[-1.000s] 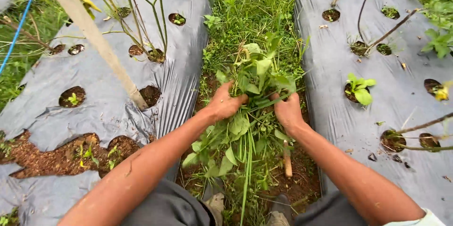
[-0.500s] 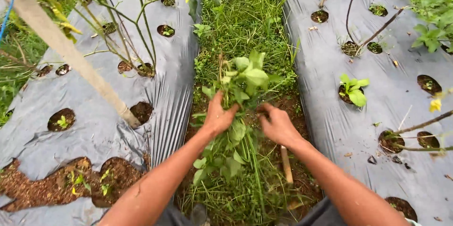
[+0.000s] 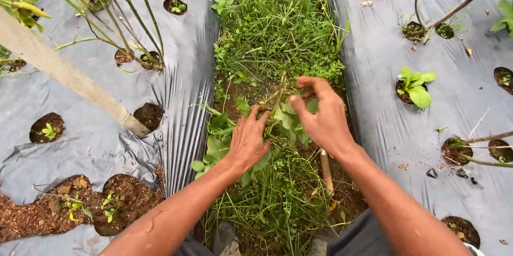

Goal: The person uses a hand hoe to remove weeds from the soil between two rows of plants covered with black plastic mulch. They gather the uprooted weeds by hand and discard them, then briefly handle a small plant stem before resuming hoeing.

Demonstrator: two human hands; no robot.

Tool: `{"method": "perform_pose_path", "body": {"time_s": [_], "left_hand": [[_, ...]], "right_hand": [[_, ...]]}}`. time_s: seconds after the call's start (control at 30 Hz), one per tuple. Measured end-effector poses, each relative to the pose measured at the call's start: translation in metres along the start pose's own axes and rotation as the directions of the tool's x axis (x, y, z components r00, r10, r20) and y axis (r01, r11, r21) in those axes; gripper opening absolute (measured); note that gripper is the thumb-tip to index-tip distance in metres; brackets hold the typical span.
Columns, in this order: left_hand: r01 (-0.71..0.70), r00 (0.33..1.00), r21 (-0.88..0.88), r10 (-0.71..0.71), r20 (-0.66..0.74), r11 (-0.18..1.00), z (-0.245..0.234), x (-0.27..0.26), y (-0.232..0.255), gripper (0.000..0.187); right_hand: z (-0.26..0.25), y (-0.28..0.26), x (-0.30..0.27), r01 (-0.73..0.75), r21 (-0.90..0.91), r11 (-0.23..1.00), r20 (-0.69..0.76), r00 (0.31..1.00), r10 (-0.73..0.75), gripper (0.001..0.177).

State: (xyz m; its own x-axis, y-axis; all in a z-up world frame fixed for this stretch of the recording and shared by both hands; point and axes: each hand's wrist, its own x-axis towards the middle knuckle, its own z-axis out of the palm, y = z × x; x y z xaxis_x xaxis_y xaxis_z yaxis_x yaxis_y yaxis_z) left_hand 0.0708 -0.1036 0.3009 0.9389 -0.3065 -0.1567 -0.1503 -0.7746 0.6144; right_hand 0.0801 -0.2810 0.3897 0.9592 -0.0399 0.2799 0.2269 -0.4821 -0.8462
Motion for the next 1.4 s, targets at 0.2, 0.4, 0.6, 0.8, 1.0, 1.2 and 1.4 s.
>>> {"method": "perform_pose_path", "body": {"time_s": [0.2, 0.4, 0.6, 0.8, 1.0, 1.2, 1.4], "left_hand": [[-0.102, 0.995, 0.147, 0.099, 0.027, 0.984, 0.027, 0.007, -0.009, 0.074], [-0.123, 0.962, -0.003, 0.120, 0.244, 0.992, -0.004, 0.001, 0.006, 0.086], [0.104, 0.765, 0.085, -0.134, 0.630, 0.991, -0.006, -0.010, 0.014, 0.119], [-0.117, 0.905, 0.426, -0.081, 0.418, 0.897, -0.028, -0.024, 0.045, 0.100], [-0.034, 0.999, 0.193, 0.026, 0.046, 0.981, -0.042, -0.031, 0.048, 0.067], [-0.084, 0.996, -0.137, 0.089, 0.031, 0.987, -0.024, -0.013, 0.039, 0.056], [0.012, 0.997, -0.404, -0.044, -0.069, 0.915, -0.062, -0.022, 0.049, 0.034]], "right_hand": [[-0.010, 0.000, -0.008, -0.159, -0.166, 0.973, 0.378, 0.901, 0.212, 0.046], [-0.018, 0.003, -0.014, 0.061, -0.075, 0.995, 0.240, 0.970, -0.042, 0.017], [-0.022, 0.023, -0.015, 0.000, -0.065, 0.998, 0.211, 0.977, 0.014, 0.022], [-0.021, 0.049, -0.005, -0.056, -0.136, 0.989, 0.084, 0.994, 0.068, 0.025], [-0.018, 0.041, -0.007, -0.116, -0.050, 0.992, 0.131, 0.984, 0.122, 0.029], [-0.012, 0.002, -0.015, -0.127, 0.132, 0.983, 0.255, 0.963, 0.090, 0.025], [-0.018, 0.001, -0.020, -0.100, 0.074, 0.992, 0.245, 0.966, 0.080, 0.021]]}}
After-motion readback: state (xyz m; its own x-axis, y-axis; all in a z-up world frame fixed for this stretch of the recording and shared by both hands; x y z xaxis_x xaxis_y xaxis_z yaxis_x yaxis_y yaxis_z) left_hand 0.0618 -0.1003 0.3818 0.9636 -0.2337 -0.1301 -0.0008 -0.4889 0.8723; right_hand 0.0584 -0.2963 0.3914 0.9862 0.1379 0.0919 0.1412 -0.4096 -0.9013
